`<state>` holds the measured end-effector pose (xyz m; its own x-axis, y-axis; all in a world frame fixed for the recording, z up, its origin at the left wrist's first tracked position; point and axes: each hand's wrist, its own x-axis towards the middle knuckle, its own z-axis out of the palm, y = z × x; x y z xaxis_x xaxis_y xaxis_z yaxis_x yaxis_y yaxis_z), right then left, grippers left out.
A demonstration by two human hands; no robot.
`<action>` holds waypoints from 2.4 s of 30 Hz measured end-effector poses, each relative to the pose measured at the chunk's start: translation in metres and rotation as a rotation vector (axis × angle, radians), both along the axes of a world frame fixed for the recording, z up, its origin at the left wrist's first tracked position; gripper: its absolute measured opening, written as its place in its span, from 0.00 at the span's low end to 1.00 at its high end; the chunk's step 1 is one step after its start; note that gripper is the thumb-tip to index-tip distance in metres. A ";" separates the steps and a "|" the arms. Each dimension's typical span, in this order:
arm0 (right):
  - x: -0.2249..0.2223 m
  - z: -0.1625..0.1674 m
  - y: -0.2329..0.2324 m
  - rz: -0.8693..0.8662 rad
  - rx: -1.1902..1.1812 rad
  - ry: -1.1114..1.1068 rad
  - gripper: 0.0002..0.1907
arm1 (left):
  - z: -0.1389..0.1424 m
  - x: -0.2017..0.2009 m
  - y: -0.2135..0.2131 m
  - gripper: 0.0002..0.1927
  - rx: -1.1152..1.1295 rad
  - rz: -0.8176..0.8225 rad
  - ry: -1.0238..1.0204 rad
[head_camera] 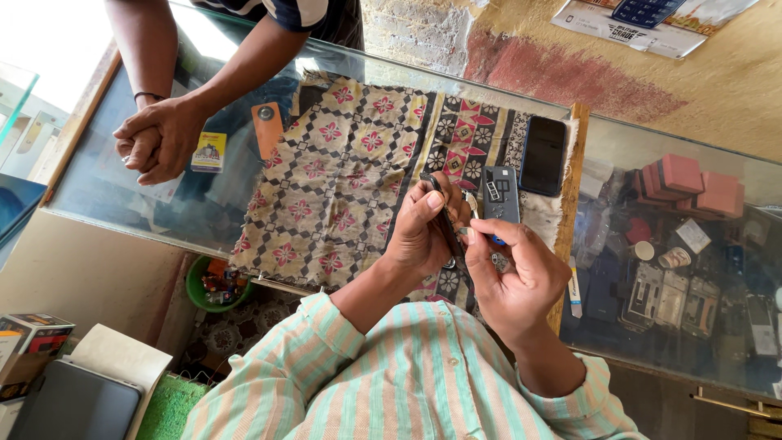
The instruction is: The person cleans a phone battery with a toothbrush, then uses a screwdriver to remove screws from a phone chassis. They separate the phone into two halves, reposition internal components, and reassemble the device by inserting the battery and securing the casing.
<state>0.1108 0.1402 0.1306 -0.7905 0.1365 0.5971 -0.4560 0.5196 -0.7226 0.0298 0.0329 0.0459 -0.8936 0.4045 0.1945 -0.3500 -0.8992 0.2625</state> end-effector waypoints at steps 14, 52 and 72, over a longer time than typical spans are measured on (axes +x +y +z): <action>0.001 0.001 0.000 -0.012 0.058 0.066 0.08 | 0.001 0.000 0.001 0.18 -0.005 -0.002 0.011; 0.012 -0.005 0.024 0.126 0.133 0.193 0.08 | 0.010 0.020 0.008 0.17 0.158 -0.275 -0.060; 0.015 0.000 0.017 0.056 0.137 0.144 0.09 | 0.012 0.019 0.007 0.18 0.140 -0.327 -0.087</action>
<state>0.1263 0.1567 0.1305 -0.6994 0.0044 0.7147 -0.5809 0.5791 -0.5720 0.0492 0.0395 0.0582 -0.7370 0.6464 0.1974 -0.6405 -0.7612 0.1013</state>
